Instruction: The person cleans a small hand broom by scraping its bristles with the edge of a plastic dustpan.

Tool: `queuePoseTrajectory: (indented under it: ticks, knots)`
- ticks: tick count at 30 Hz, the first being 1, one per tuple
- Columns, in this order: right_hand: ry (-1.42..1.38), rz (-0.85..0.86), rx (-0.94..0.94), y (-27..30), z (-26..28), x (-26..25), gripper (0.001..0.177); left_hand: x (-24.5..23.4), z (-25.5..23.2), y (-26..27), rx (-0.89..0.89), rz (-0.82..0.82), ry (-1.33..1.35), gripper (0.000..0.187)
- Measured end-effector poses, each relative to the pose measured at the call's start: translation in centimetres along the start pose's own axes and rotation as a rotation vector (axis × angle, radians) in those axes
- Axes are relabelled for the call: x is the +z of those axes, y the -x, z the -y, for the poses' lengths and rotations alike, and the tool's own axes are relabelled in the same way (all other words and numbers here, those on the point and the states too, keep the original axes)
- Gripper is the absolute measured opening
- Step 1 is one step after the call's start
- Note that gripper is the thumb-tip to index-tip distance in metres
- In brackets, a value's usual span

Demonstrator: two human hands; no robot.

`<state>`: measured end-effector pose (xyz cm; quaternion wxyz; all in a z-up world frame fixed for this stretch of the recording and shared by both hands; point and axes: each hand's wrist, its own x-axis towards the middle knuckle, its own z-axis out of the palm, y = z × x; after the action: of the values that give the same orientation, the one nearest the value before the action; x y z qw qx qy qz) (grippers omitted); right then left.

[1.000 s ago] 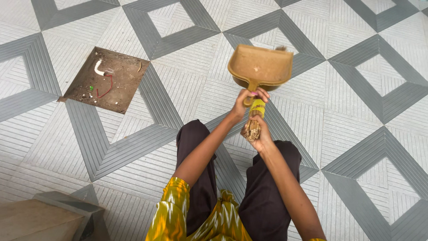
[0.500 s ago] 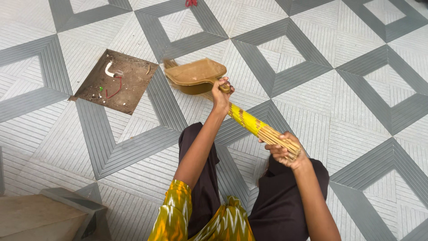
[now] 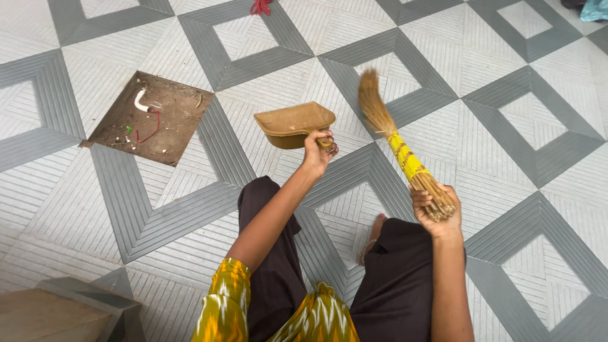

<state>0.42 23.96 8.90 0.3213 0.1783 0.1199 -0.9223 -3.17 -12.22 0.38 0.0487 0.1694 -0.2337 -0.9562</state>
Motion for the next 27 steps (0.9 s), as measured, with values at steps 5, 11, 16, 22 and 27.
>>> queuePoseTrajectory:
  ticks: [5, 11, 16, 22, 27]
  knots:
    - [0.429, 0.005, -0.217, -1.2, -3.4, 0.9, 0.054, 4.1, 3.7, 5.5, -0.005, 0.277, -0.256, 0.030]
    - [0.594, 0.211, -0.128, -2.4, -7.2, 3.4, 0.052, 9.4, 4.6, 11.5, 0.105, 0.643, -0.375, 0.045]
    - [0.686, 0.202, -0.132, -3.8, -10.3, 3.7, 0.051, 9.3, 5.7, 12.3, 0.139, 0.560, -0.101, 0.054]
    - [0.790, 0.155, -0.111, -6.4, -11.7, 1.9, 0.051, 6.0, 7.2, 9.6, 0.139, 0.390, 0.045, 0.042]
    - [0.796, 0.033, -0.141, -6.9, -13.4, 2.6, 0.049, 4.0, 7.4, 7.5, 0.058, 0.230, 0.074, 0.037]
